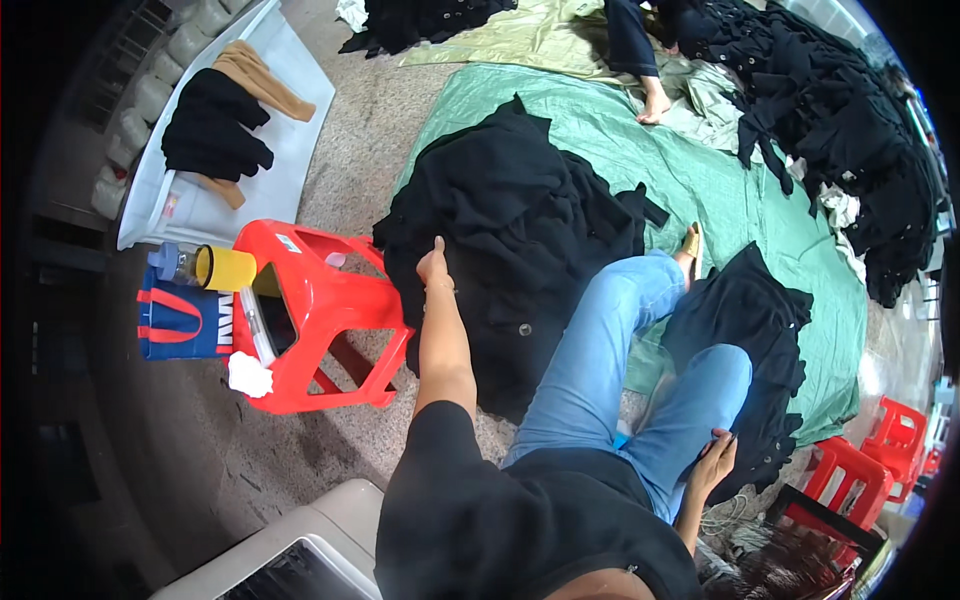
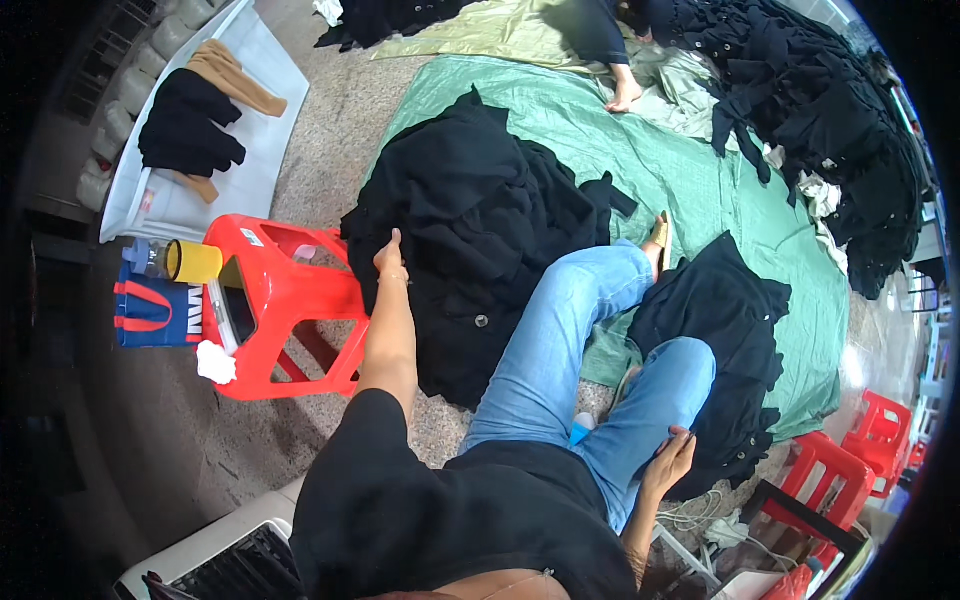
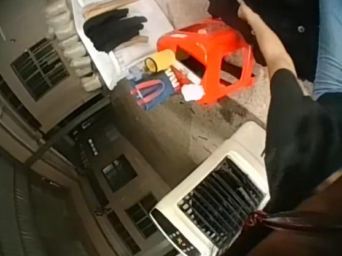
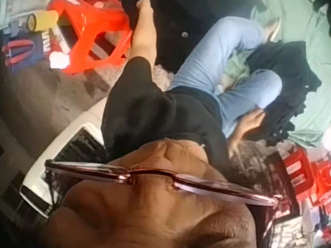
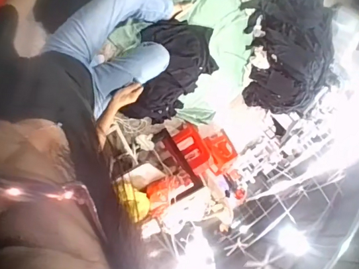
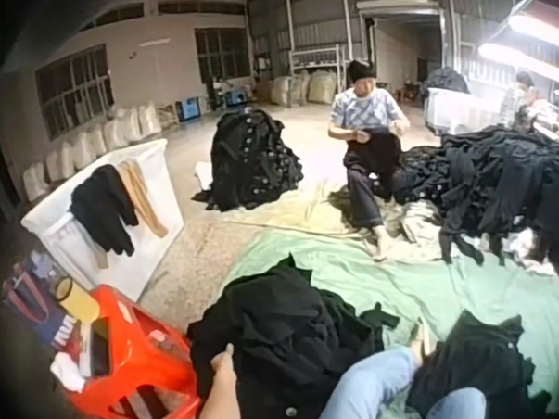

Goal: The person trims loose threads from grommets on black garments using thread snips. They shake out and place each finished garment onto a pile before picking up another garment to trim.

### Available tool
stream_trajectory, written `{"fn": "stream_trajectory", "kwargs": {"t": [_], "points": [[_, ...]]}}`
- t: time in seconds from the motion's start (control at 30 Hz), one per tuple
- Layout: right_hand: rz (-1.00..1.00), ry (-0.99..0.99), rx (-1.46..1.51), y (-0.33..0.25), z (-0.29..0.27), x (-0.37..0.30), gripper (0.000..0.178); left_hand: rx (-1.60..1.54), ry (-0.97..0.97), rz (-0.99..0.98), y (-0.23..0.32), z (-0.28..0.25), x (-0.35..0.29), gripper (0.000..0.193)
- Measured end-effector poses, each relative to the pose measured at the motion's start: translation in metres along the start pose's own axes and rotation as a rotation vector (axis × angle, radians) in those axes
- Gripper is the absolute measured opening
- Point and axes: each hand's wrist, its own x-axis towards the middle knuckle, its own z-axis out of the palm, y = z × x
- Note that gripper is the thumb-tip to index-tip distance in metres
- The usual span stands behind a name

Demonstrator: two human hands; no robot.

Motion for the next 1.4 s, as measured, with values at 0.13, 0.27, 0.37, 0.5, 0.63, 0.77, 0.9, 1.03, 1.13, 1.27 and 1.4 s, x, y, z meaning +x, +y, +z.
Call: {"fn": "stream_trajectory", "kwargs": {"t": [0.13,0.27,0.37,0.5,0.63,0.77,0.9,1.03,1.13,1.27,1.4], "points": [[-0.020,-0.097,-0.009,0.004,0.005,0.004,0.033,-0.170,-0.031,0.037,0.027,-0.014,-0.020,0.018],[0.108,-0.194,0.169,0.009,0.011,0.004,0.034,-0.297,-0.681,0.668,0.029,-0.023,-0.150,0.007],[0.160,-0.206,0.237,-0.008,0.021,0.008,0.027,0.062,-1.292,0.958,0.034,-0.082,-0.316,0.005],[0.239,-0.266,0.439,-0.043,0.047,0.035,0.027,0.211,-2.030,0.507,-0.019,-0.134,-0.431,0.006],[0.090,-0.537,0.469,-0.044,0.040,0.066,0.031,0.136,-2.498,0.488,-0.056,-0.116,-0.530,0.002],[-0.220,-0.723,0.134,-0.025,0.013,0.073,0.046,0.222,-2.404,0.790,-0.105,-0.086,-0.548,0.022],[-0.078,-0.494,0.068,0.024,-0.017,0.056,0.030,0.387,-1.850,1.396,-0.104,-0.111,-0.476,0.048],[0.008,-0.326,0.062,0.026,-0.037,0.037,0.019,0.465,-0.704,1.257,-0.104,-0.156,-0.366,0.024],[-0.145,-0.470,0.063,-0.016,-0.013,0.018,0.017,0.466,-0.458,0.625,-0.167,-0.193,-0.235,0.027],[-0.405,-0.892,0.025,-0.051,0.049,-0.005,0.041,0.267,-0.494,-0.394,-0.146,-0.172,-0.226,0.045],[-0.536,-1.102,-0.242,-0.065,0.089,-0.041,0.070,-0.178,-0.749,-0.036,-0.169,-0.136,-0.192,0.028]]}}
